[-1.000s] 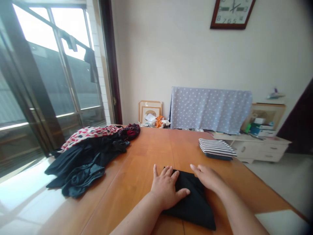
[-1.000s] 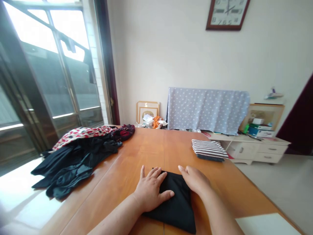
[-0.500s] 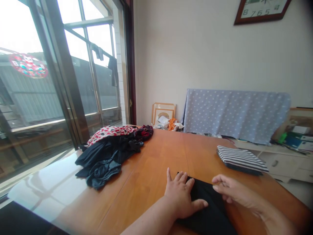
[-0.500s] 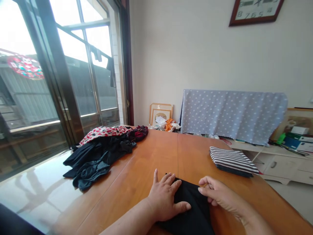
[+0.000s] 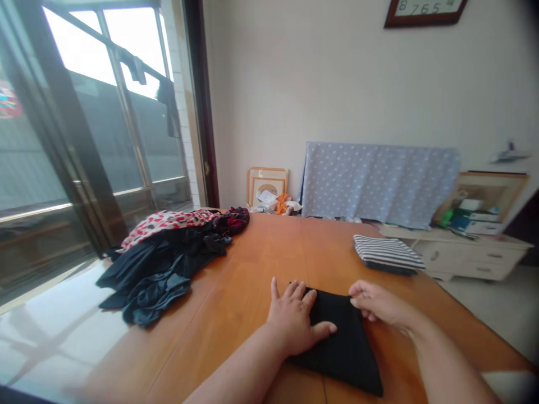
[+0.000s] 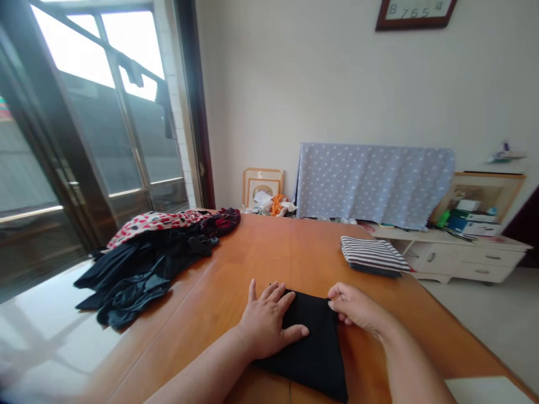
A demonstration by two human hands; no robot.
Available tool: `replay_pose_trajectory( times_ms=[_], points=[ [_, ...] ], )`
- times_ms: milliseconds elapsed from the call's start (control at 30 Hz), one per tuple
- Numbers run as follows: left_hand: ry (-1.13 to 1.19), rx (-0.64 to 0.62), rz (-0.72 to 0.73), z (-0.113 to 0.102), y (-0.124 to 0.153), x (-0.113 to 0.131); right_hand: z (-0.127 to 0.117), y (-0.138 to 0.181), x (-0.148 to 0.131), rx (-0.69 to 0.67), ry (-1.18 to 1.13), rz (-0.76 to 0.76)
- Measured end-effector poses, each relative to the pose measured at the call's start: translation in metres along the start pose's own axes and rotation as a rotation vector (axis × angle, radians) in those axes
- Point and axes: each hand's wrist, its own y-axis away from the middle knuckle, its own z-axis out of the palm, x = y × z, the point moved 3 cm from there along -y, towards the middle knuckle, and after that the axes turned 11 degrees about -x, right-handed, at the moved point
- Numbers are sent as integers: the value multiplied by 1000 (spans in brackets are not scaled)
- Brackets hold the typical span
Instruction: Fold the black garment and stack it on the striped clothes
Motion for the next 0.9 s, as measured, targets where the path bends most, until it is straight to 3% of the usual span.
replay_pose_trajectory(
  times_ms=[133, 267, 433, 567, 733, 900],
  points=[
    [-34, 12, 5, 8, -8, -4, -6, 5, -15, 198, -22, 9],
    [-42, 34, 30, 11, -13, -9, -7, 9, -32, 313, -175, -128],
    [-28, 76, 65, -1, -14, -11, 11, 16, -54, 176, -423, -277],
    [-33, 17, 117, 1, -15, -10, 28, 11, -57, 24, -521, -255],
    [-69, -64, 83, 12, -16, -11, 38, -3, -44, 75, -431, -30],
    [-77, -77, 53, 13, -16, -11, 40, -5, -42, 95, -416, -35]
  ],
)
